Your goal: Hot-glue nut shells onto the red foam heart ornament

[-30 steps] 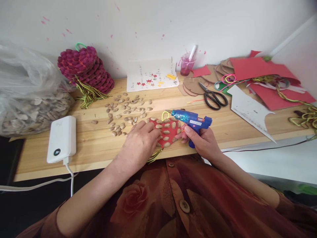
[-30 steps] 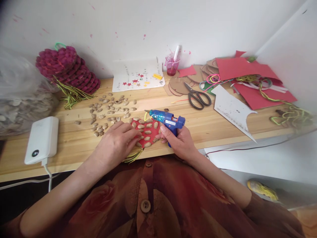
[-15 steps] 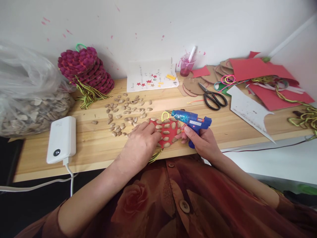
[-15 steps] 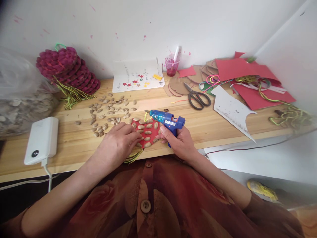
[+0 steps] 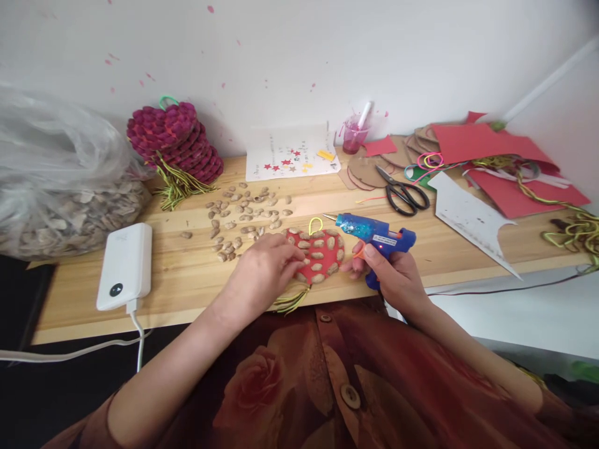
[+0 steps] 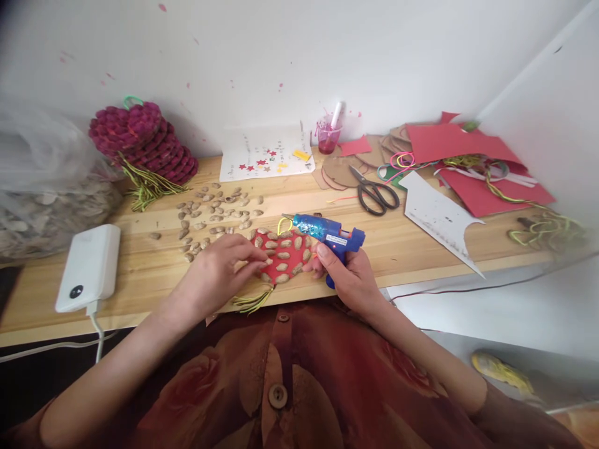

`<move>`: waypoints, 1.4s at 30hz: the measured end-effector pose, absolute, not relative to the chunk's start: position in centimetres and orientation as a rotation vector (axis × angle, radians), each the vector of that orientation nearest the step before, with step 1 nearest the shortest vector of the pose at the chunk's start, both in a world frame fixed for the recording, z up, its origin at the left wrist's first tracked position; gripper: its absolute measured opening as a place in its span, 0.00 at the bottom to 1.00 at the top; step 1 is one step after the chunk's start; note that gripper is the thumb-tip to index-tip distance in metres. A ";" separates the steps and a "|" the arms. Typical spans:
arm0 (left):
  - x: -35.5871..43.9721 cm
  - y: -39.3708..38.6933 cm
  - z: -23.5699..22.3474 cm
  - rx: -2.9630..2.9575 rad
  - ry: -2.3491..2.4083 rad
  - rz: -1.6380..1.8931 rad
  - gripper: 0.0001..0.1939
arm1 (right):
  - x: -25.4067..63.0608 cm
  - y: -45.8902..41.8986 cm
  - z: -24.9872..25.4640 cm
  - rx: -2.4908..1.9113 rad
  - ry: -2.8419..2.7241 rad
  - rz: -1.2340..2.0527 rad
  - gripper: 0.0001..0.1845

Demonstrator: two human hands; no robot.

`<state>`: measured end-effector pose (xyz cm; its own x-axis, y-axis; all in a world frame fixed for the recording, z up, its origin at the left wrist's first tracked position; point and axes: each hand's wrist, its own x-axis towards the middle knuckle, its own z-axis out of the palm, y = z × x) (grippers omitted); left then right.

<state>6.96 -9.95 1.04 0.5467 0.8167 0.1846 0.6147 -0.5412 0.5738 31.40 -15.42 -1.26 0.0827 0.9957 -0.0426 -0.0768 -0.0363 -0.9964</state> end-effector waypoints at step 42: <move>6.4 -9.8 2.1 0.736 0.921 0.756 0.20 | 31.0 -17.6 2.8 -1.242 -1.628 1.120 0.21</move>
<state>6.37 -9.78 2.12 0.3986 0.8188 -0.4130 -0.2448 0.5290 0.8125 30.98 -17.61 2.83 -0.2127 0.9745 0.0717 0.2812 0.1313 -0.9506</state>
